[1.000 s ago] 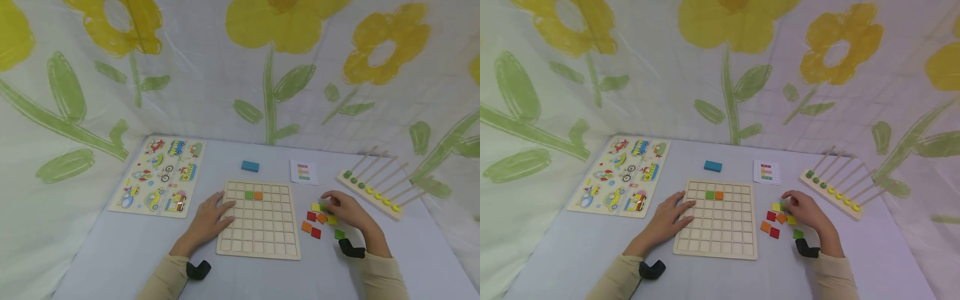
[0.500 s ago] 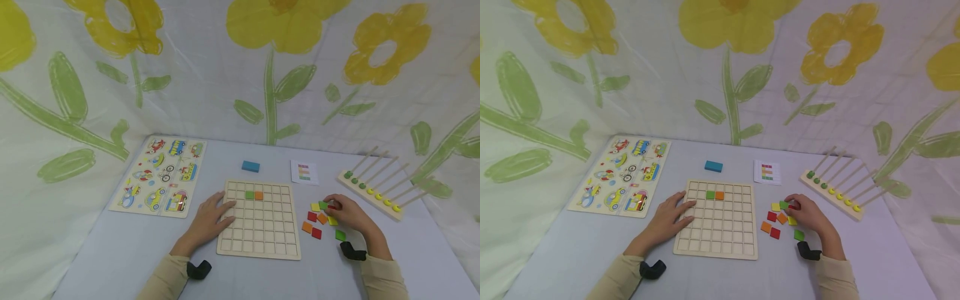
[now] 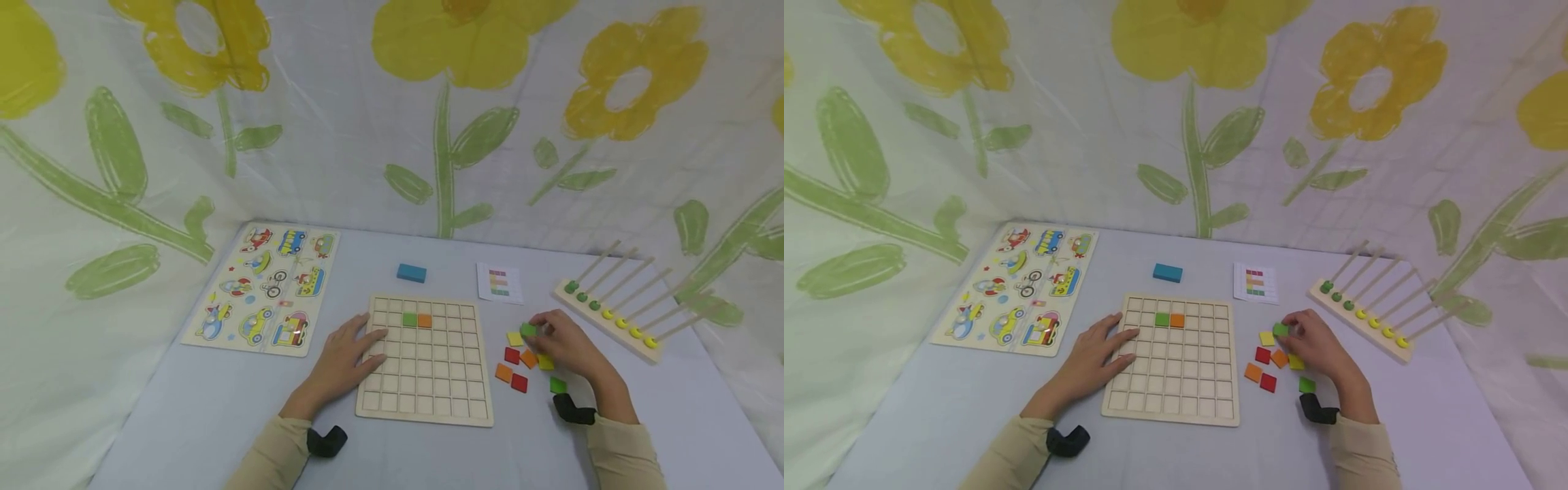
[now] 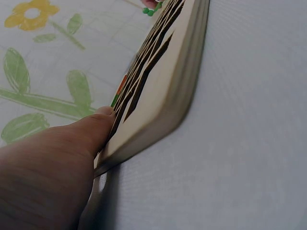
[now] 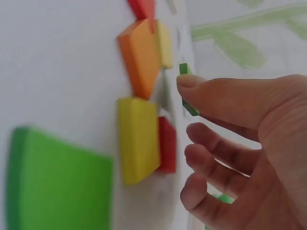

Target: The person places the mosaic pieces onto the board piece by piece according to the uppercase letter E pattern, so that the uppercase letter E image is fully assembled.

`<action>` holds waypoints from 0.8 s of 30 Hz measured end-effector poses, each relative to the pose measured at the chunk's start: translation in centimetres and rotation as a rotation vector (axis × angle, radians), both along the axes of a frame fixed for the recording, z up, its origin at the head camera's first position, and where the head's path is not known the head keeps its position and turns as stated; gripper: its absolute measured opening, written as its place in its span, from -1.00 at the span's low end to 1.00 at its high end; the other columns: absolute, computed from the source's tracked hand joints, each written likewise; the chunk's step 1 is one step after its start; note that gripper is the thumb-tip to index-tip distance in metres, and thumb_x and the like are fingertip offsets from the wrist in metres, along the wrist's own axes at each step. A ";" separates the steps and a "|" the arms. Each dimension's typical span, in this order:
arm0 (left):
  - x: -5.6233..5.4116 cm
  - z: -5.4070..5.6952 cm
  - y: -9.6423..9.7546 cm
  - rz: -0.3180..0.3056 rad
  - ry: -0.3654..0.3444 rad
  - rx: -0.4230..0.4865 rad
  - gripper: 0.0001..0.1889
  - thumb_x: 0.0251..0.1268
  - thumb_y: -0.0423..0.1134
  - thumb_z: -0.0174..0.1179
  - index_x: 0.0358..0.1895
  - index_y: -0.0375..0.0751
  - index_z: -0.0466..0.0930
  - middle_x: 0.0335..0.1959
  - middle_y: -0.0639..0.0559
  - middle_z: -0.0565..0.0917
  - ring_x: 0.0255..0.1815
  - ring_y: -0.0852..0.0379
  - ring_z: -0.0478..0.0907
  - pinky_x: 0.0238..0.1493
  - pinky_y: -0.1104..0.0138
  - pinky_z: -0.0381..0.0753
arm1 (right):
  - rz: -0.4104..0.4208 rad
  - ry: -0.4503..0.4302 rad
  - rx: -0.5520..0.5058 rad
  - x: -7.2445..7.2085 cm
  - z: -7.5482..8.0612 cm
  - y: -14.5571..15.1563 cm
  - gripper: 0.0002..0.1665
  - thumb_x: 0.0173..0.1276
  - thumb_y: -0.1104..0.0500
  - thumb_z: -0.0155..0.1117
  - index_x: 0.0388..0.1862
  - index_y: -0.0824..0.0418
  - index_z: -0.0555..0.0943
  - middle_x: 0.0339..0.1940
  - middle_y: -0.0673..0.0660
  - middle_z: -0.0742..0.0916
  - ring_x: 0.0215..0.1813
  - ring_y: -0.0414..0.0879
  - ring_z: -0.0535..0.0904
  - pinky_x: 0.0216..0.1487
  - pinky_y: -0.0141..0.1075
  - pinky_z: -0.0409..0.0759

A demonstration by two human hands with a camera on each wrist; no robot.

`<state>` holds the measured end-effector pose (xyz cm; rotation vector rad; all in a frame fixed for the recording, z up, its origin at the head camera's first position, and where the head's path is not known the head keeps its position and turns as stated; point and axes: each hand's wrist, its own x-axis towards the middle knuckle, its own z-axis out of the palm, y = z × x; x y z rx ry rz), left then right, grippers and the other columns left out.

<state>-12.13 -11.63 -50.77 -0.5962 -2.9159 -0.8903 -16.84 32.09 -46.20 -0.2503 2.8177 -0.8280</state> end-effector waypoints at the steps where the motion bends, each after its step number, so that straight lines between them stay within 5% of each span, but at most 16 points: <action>1: 0.0 0.0 0.0 -0.001 0.002 0.004 -0.48 0.35 0.17 0.07 0.34 0.20 0.40 0.49 -0.08 0.18 0.51 -0.09 0.04 0.40 -0.09 0.10 | -0.006 -0.007 -0.009 -0.1 0.1 -0.1 -0.59 0.33 0.09 0.29 0.09 0.21 0.48 -0.08 0.18 0.56 -0.20 -0.02 0.49 -0.23 -0.27 0.55; 14: 0.0 0.1 -0.1 0.003 0.014 0.001 -0.48 0.34 0.16 0.08 0.34 0.20 0.40 0.49 -0.08 0.19 0.51 -0.07 0.05 0.39 -0.07 0.12 | 0.037 -0.013 -0.067 -1.6 1.0 -4.3 -0.62 0.38 0.09 0.24 0.12 0.10 0.43 -0.17 0.11 0.67 -0.21 -0.04 0.53 -0.32 -0.28 0.57; 24: 0.0 -0.2 0.0 0.008 0.015 0.002 -0.49 0.34 0.17 0.07 0.33 0.21 0.40 0.49 -0.06 0.18 0.51 -0.06 0.05 0.39 -0.08 0.11 | 0.233 0.053 -0.122 -2.4 0.9 -8.5 -0.68 0.35 0.11 0.27 0.05 0.10 0.51 -0.36 -0.03 0.71 -0.31 -0.20 0.57 -0.27 -0.32 0.52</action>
